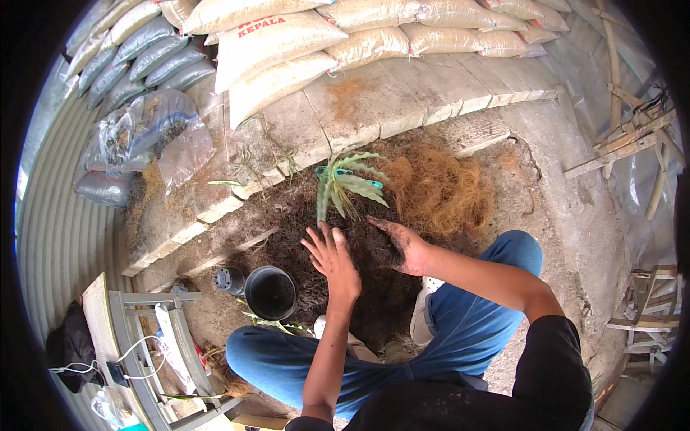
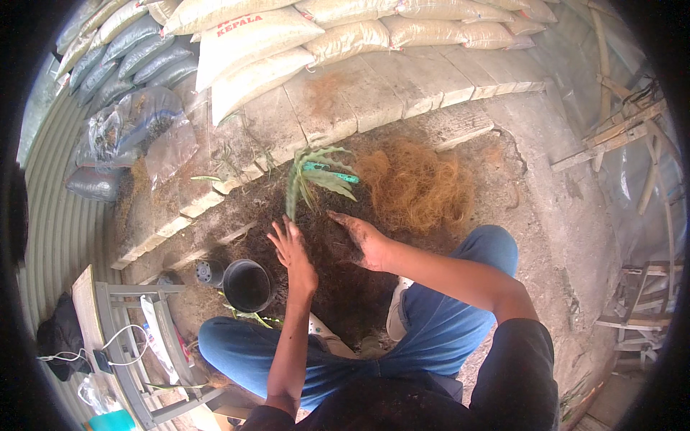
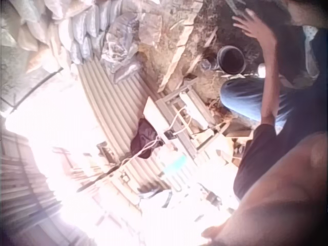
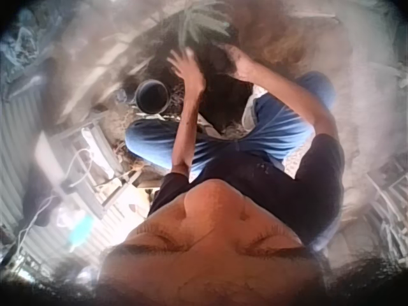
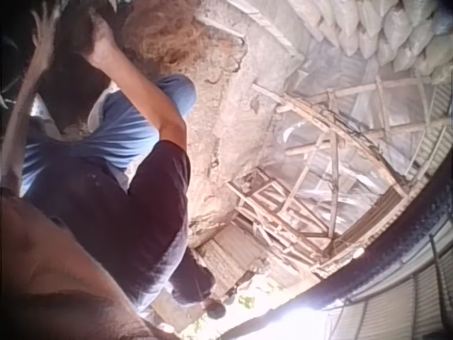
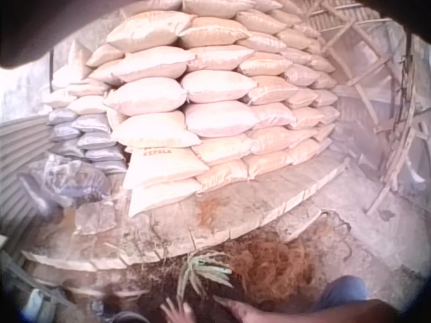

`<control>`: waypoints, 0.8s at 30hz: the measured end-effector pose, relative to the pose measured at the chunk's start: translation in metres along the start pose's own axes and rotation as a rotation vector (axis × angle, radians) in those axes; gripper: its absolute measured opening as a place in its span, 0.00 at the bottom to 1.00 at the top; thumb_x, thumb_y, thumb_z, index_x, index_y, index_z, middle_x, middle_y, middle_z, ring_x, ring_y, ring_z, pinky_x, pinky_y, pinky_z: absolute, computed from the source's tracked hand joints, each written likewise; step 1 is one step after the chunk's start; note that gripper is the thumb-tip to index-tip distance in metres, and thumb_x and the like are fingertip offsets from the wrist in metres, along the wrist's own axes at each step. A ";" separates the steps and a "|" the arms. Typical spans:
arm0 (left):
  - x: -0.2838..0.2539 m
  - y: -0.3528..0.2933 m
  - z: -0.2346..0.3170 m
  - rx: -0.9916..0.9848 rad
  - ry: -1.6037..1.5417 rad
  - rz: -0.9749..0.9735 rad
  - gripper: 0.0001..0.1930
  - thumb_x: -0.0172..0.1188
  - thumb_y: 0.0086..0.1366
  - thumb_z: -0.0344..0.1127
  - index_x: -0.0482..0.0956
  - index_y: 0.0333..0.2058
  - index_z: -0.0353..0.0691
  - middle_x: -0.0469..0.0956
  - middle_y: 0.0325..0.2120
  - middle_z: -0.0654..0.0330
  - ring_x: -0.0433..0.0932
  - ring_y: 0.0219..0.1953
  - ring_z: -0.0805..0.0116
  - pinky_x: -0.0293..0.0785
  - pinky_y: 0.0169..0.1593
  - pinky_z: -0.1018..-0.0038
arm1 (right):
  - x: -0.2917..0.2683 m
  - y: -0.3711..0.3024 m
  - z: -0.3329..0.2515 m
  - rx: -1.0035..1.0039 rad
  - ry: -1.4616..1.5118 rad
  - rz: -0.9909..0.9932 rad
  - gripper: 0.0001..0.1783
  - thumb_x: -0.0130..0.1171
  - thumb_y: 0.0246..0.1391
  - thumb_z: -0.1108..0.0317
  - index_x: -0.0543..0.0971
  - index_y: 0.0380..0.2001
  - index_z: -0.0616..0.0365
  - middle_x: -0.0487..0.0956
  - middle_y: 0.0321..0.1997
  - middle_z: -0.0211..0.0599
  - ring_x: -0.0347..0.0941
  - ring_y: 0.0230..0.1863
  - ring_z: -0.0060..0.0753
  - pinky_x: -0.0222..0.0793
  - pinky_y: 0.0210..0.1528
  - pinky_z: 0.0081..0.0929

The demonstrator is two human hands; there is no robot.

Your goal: The person sits on the ground and packs soil around the roots of a small plant by hand. They repeatedly scoop soil from a pile and press it into the root ball to form a compact mass, preparing the plant for transplanting.

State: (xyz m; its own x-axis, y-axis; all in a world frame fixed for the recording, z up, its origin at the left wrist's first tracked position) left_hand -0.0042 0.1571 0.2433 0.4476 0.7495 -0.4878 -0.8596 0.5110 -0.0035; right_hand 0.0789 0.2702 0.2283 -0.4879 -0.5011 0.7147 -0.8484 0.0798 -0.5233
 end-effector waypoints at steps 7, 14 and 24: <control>0.010 -0.003 0.002 -0.145 -0.890 -0.026 0.28 0.46 0.71 0.49 0.60 0.64 0.38 0.60 0.62 0.50 0.60 0.65 0.55 0.55 0.66 0.63 | -0.002 -0.002 -0.016 -0.389 -0.394 0.082 0.23 0.51 0.64 0.51 0.75 0.51 0.59 0.79 0.46 0.30 0.73 0.46 0.22 0.68 0.50 0.23; 0.034 0.001 -0.017 -0.428 -1.646 -0.346 0.23 0.43 0.71 0.49 0.70 0.55 0.38 0.74 0.52 0.57 0.73 0.54 0.60 0.69 0.58 0.63 | 0.039 -0.027 -0.009 -0.590 -1.288 0.008 0.31 0.50 0.64 0.49 0.68 0.60 0.63 0.73 0.57 0.46 0.66 0.60 0.37 0.58 0.61 0.35; 0.056 -0.026 -0.009 -0.619 -1.837 -0.437 0.21 0.40 0.72 0.49 0.71 0.55 0.45 0.73 0.53 0.57 0.76 0.52 0.62 0.73 0.57 0.65 | 0.063 -0.046 -0.001 -1.362 -1.914 -0.145 0.23 0.54 0.58 0.56 0.76 0.55 0.53 0.71 0.62 0.38 0.58 0.70 0.43 0.39 0.69 0.64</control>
State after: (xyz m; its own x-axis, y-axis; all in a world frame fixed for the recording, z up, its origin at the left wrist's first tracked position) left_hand 0.0405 0.1818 0.2081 -0.0626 0.2994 0.9521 -0.4132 0.8606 -0.2978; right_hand 0.0871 0.2353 0.2981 -0.4476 -0.4215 -0.7886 -0.8377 -0.1108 0.5347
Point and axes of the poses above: each hand's wrist, its own y-axis towards the middle knuckle, its own x-axis out of the palm, z = x × y, the point moved 6 cm from there along y, towards the middle knuckle
